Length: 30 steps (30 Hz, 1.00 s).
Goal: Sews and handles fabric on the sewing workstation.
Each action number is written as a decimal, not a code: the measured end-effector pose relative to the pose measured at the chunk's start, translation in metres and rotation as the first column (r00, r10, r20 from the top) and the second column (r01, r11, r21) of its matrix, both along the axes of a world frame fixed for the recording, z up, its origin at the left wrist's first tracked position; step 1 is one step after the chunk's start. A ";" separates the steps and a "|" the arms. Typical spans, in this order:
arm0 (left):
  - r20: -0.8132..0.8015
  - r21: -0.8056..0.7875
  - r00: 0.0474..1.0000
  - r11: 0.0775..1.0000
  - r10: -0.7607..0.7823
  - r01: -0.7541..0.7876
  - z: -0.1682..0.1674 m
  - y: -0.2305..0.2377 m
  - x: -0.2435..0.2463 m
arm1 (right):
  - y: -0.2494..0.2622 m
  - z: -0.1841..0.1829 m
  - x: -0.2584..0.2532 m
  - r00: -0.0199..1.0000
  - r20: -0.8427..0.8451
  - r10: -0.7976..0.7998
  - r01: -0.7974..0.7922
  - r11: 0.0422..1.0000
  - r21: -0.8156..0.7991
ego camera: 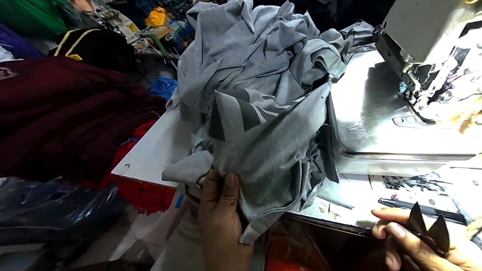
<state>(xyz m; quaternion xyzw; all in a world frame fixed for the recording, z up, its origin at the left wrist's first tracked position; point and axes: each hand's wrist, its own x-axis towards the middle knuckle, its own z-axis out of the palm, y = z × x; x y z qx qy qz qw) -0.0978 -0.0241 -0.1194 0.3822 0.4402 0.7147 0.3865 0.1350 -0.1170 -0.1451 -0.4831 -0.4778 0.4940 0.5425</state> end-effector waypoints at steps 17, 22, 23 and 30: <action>-0.318 0.080 0.937 0.988 0.148 -0.129 0.032 0.030 -0.046 | 0.000 0.001 0.001 1.000 -0.002 -0.001 0.001 1.000 -0.017; -0.214 -0.040 0.969 0.990 0.121 -0.132 0.020 0.028 -0.046 | 0.001 0.008 -0.002 0.998 0.058 -0.007 0.010 0.999 -0.045; -0.211 -0.051 0.970 0.990 0.121 -0.135 0.019 0.027 -0.045 | 0.002 0.010 -0.004 0.994 0.111 -0.011 0.013 1.000 -0.015; -0.170 -0.044 0.980 0.992 0.107 -0.116 0.017 0.024 -0.042 | 0.019 0.033 -0.031 0.818 0.548 -0.177 -0.037 0.933 0.357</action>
